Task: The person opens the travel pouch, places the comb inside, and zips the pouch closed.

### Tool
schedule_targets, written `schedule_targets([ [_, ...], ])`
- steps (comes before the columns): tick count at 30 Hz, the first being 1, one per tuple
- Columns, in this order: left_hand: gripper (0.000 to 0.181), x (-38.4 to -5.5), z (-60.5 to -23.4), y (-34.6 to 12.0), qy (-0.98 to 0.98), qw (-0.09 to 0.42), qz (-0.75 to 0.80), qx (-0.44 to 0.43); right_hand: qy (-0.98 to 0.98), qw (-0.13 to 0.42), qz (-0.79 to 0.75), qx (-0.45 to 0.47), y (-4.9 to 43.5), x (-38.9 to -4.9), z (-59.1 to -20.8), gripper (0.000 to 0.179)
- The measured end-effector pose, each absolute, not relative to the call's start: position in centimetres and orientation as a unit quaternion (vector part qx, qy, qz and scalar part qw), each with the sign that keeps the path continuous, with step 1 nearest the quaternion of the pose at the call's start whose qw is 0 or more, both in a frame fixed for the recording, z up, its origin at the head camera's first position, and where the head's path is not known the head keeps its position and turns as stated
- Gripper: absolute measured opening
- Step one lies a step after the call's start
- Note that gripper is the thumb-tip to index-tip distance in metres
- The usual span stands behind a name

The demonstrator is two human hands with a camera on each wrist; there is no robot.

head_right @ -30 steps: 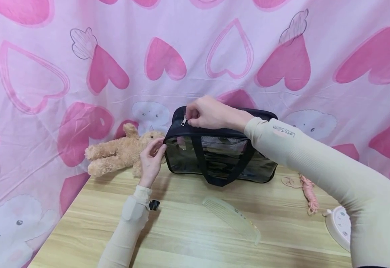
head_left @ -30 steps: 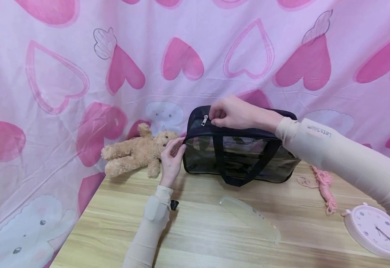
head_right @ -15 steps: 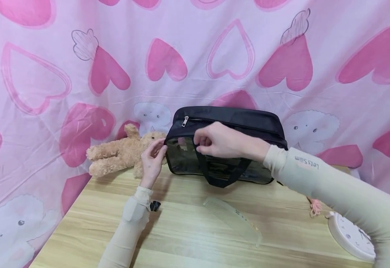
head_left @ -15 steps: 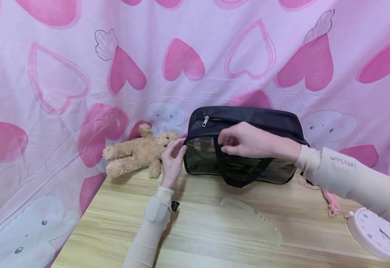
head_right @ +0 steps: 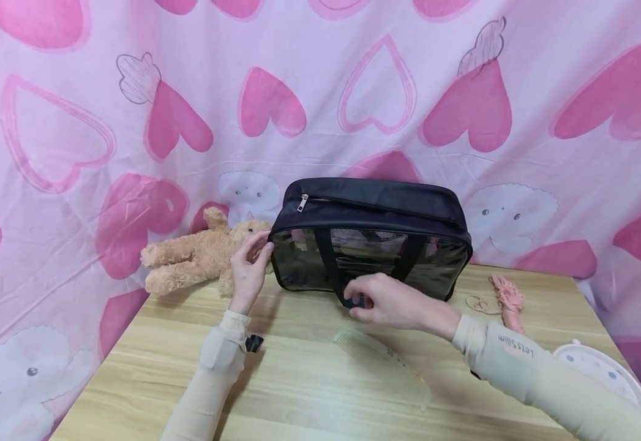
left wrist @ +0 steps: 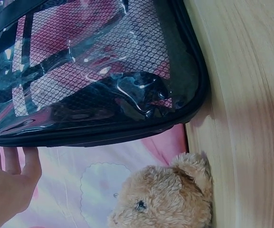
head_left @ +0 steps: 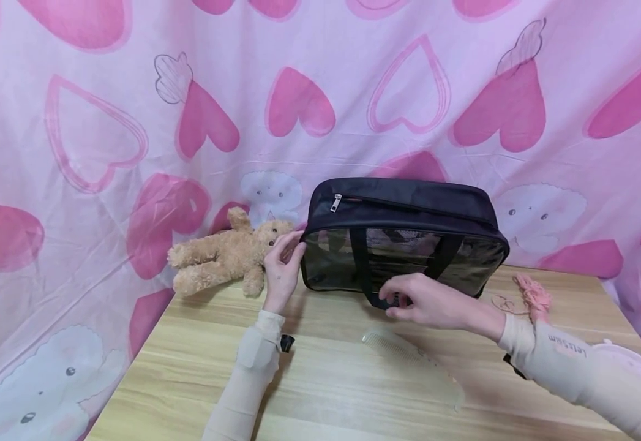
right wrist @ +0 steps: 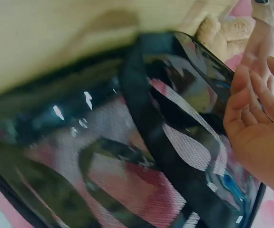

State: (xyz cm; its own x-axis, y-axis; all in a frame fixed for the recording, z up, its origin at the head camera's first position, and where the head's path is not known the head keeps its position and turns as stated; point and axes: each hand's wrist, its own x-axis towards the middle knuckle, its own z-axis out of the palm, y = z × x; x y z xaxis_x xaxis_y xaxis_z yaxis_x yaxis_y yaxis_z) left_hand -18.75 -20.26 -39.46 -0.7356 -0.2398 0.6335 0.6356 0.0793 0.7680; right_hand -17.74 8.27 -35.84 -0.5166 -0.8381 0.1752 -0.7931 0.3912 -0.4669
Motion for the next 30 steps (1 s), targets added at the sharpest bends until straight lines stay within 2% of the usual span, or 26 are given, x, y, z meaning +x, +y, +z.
schedule_targets([
  [10,0.023,-19.1,-39.7,-20.3,-0.653,0.333,-0.664,-0.151,0.88,0.039,-0.219,-0.42,10.8,-15.3,-41.2,0.025],
  [19,0.022,-19.1,-39.6,-20.1,-0.654,0.334,-0.663,-0.148,0.899,0.023,-0.194,-0.392,12.6,-13.7,-43.7,0.029],
  [25,0.022,-19.0,-39.8,-20.1,-0.655,0.332,-0.664,-0.141,0.927,0.045,-0.137,-0.345,13.2,-13.3,-45.3,0.039],
  [30,0.022,-19.0,-39.8,-20.1,-0.654,0.334,-0.664,-0.141,0.927,0.06,-0.127,-0.347,13.5,-12.8,-46.2,0.046],
])
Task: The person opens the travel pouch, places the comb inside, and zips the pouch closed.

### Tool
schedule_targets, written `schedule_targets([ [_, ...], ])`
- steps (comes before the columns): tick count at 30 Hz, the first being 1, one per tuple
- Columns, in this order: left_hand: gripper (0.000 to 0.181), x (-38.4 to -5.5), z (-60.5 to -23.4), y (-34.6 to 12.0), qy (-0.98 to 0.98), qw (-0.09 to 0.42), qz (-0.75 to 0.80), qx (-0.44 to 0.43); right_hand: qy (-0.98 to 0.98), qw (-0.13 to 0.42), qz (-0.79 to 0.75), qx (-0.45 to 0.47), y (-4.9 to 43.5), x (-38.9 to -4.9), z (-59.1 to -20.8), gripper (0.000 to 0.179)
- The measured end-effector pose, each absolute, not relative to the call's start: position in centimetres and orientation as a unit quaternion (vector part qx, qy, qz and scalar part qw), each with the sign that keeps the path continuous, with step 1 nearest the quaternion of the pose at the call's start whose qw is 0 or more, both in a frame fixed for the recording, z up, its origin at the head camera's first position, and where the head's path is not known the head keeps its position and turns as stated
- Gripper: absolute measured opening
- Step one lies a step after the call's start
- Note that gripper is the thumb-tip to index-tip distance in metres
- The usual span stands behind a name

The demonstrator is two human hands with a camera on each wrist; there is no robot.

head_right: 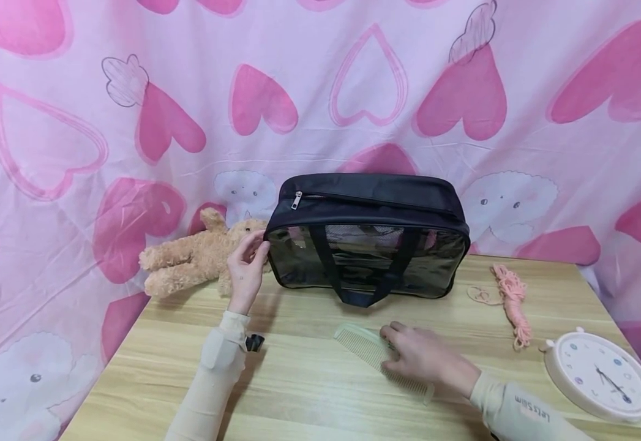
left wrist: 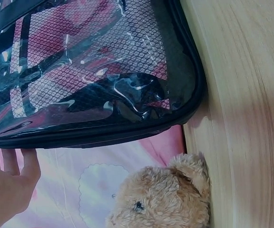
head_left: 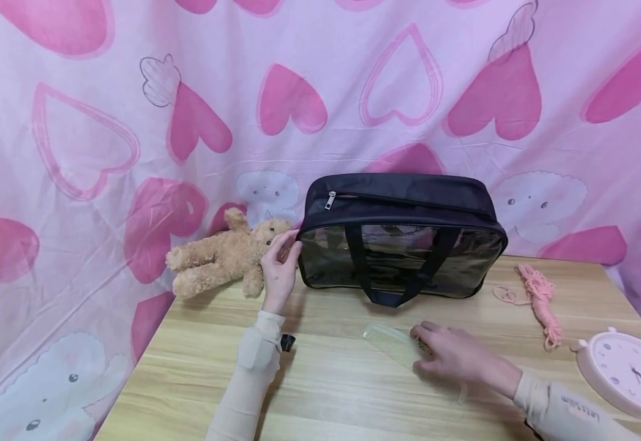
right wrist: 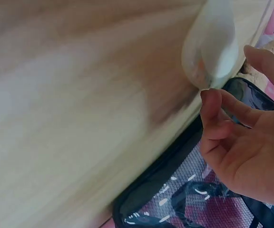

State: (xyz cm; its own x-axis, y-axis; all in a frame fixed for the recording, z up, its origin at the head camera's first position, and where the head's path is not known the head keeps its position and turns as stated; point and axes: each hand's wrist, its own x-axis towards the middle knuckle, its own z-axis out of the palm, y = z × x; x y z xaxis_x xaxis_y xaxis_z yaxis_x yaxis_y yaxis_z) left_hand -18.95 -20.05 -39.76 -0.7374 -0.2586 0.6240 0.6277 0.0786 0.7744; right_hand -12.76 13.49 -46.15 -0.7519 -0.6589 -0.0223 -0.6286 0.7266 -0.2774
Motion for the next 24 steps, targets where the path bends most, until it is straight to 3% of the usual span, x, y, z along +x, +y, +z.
schedule_targets([
  [7,0.022,-19.15,-39.56,-19.85,-0.648,0.336,-0.667,-0.15,0.934,0.049,-0.113,-0.335,13.76,-12.2,-46.26,0.052],
  [19,0.023,-19.32,-39.31,-19.73,-0.652,0.33,-0.667,-0.147,0.949,0.101,-0.147,-0.26,14.23,-12.56,-45.95,0.039],
  [24,0.023,-18.83,-39.59,-20.15,-0.655,0.325,-0.668,-0.137,0.94,0.068,-0.158,-0.293,13.91,-12.47,-45.93,0.03],
])
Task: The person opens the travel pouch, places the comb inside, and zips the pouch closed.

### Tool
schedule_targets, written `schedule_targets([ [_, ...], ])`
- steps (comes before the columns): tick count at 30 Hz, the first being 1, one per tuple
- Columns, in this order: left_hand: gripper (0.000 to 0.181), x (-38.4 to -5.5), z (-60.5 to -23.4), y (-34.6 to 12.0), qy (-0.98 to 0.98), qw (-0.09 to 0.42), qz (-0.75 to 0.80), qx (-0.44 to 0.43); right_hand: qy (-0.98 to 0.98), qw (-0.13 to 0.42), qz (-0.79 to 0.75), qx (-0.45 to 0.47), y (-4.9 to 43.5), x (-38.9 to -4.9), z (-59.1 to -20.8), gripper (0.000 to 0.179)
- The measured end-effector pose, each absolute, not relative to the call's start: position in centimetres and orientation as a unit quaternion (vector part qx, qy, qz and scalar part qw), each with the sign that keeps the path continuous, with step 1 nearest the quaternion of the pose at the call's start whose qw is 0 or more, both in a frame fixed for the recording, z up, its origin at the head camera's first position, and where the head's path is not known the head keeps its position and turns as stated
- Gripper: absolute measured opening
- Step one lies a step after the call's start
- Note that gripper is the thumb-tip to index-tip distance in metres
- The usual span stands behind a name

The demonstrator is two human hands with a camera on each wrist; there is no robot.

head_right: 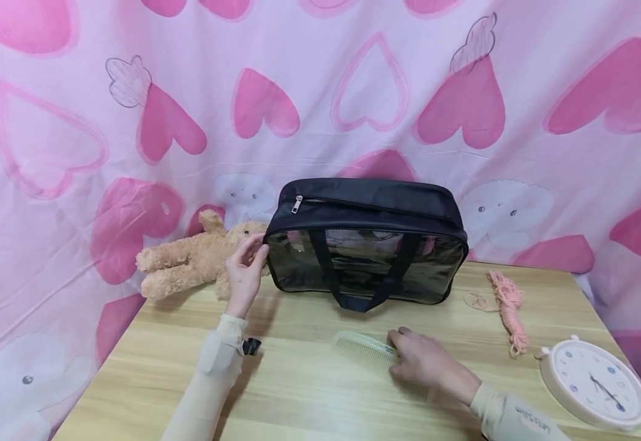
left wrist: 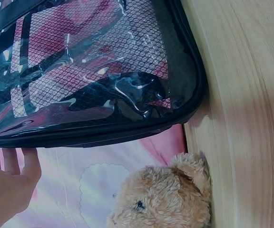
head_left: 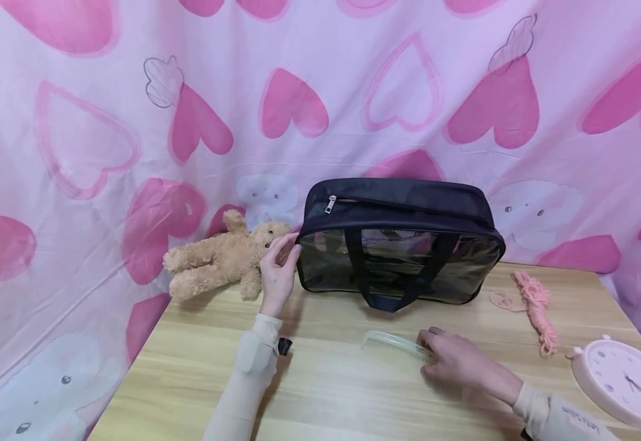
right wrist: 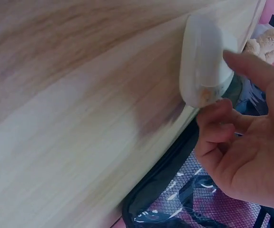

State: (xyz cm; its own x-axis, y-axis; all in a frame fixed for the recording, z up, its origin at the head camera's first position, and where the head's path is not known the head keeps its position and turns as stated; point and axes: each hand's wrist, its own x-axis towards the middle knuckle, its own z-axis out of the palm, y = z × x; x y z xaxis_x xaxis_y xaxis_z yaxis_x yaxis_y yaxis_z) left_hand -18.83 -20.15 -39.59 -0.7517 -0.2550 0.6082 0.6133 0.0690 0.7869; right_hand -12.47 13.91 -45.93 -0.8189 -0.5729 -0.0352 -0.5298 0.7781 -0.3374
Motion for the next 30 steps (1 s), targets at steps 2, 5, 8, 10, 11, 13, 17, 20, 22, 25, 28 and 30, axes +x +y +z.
schedule_targets([
  [2,0.023,-18.6,-39.6,-20.3,-0.655,0.326,-0.668,-0.135,0.937,0.046,-0.165,-0.306,13.8,-12.4,-45.9,0.026],
  [5,0.023,-18.6,-39.6,-20.4,-0.655,0.329,-0.665,-0.138,0.933,0.029,-0.179,-0.31,13.7,-12.6,-45.7,0.024],
  [8,0.024,-18.7,-39.6,-20.4,-0.655,0.328,-0.666,-0.141,0.93,0.026,-0.186,-0.316,13.8,-12.7,-45.3,0.025],
  [10,0.024,-18.7,-39.6,-20.3,-0.654,0.326,-0.668,-0.141,0.926,0.028,-0.192,-0.323,13.9,-12.8,-45.1,0.025],
  [11,0.024,-18.7,-39.7,-20.3,-0.653,0.325,-0.67,-0.141,0.924,0.03,-0.197,-0.327,13.9,-12.8,-45.0,0.025],
  [13,0.024,-18.7,-39.7,-20.3,-0.652,0.325,-0.67,-0.142,0.917,0.03,-0.209,-0.339,14.0,-12.8,-44.8,0.026],
  [17,0.024,-18.7,-39.7,-20.2,-0.654,0.325,-0.668,-0.144,0.901,0.018,-0.229,-0.367,14.1,-12.9,-44.2,0.029],
  [20,0.023,-18.7,-39.6,-20.1,-0.655,0.324,-0.667,-0.143,0.895,0.002,-0.235,-0.38,14.1,-12.9,-43.7,0.029],
  [22,0.023,-18.7,-39.7,-20.2,-0.653,0.323,-0.67,-0.143,0.894,-0.007,-0.235,-0.382,14.2,-13.0,-43.3,0.028],
  [25,0.024,-18.7,-39.7,-20.2,-0.652,0.323,-0.671,-0.143,0.896,-0.018,-0.232,-0.378,14.3,-13.0,-42.7,0.026],
  [28,0.025,-18.7,-39.7,-20.3,-0.652,0.322,-0.671,-0.145,0.897,-0.021,-0.23,-0.377,14.5,-13.1,-41.9,0.026],
  [30,0.025,-18.7,-39.7,-20.3,-0.653,0.322,-0.67,-0.146,0.897,-0.023,-0.23,-0.378,14.7,-13.1,-41.4,0.025],
])
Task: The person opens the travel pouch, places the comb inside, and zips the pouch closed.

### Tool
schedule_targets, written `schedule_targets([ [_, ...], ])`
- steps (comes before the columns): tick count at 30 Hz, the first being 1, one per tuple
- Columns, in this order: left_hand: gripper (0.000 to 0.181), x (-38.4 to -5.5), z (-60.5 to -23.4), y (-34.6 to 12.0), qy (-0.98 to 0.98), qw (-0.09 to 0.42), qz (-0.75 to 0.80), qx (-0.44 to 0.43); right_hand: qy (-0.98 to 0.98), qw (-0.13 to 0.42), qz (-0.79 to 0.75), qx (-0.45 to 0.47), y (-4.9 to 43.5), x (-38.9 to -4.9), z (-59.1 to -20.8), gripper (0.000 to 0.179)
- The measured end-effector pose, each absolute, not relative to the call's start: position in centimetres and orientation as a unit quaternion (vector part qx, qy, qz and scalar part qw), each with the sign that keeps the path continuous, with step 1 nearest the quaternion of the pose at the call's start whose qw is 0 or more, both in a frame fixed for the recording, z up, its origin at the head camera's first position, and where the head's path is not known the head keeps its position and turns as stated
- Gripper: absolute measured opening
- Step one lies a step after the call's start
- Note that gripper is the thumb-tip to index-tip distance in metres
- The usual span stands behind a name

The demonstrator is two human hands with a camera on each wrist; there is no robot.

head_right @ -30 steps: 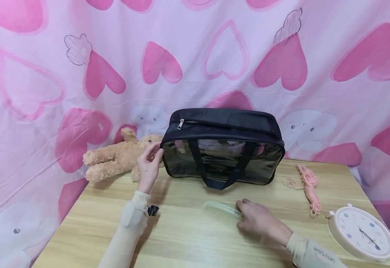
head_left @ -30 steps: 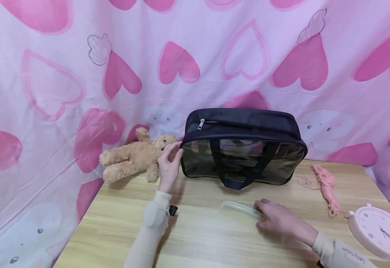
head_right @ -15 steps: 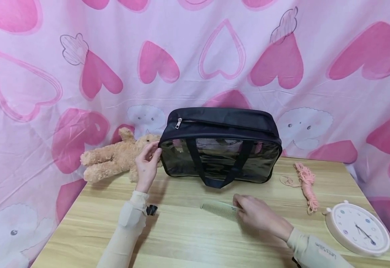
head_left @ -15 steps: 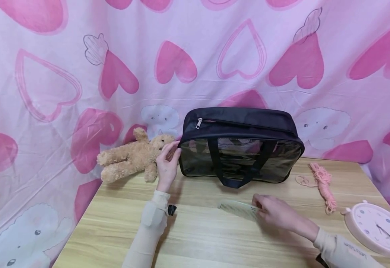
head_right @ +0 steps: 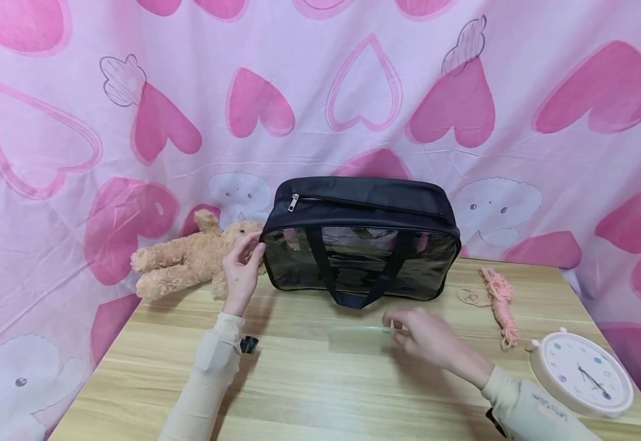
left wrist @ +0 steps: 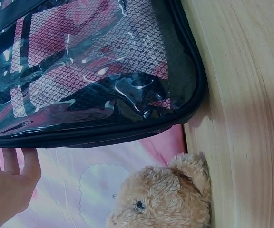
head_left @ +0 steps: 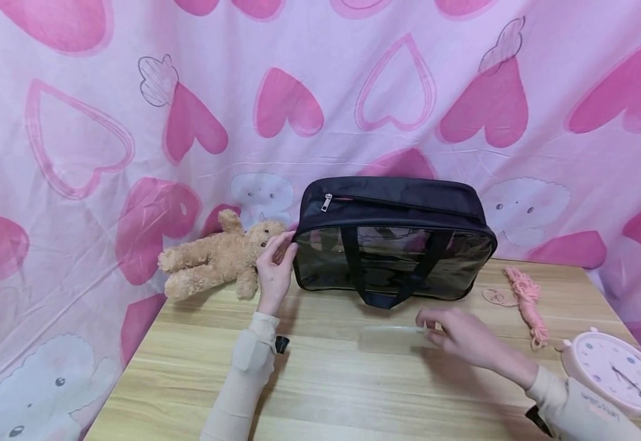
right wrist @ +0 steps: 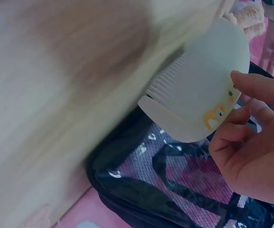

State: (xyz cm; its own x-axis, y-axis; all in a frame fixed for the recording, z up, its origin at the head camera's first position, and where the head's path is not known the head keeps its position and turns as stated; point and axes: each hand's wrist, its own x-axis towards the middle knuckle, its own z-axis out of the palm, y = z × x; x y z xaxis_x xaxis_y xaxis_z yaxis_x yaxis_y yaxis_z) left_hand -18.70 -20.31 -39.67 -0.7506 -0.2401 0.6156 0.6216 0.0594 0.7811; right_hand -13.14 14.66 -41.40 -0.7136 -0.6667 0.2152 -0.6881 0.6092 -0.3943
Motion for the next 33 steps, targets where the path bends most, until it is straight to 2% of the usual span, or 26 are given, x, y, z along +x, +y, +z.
schedule_targets([
  [14,0.024,-18.7,-39.8,-20.3,-0.65,0.327,-0.671,-0.14,-0.883,0.089,0.248,0.388,15.5,-13.8,-37.4,0.024],
  [26,0.023,-18.6,-39.5,-20.3,-0.651,0.329,-0.669,-0.146,-0.874,0.092,0.293,0.375,15.7,-14.4,-34.1,0.021],
  [33,0.023,-18.5,-39.5,-20.2,-0.652,0.328,-0.667,-0.148,-0.876,0.116,0.296,0.363,16.0,-14.7,-31.9,0.022],
])
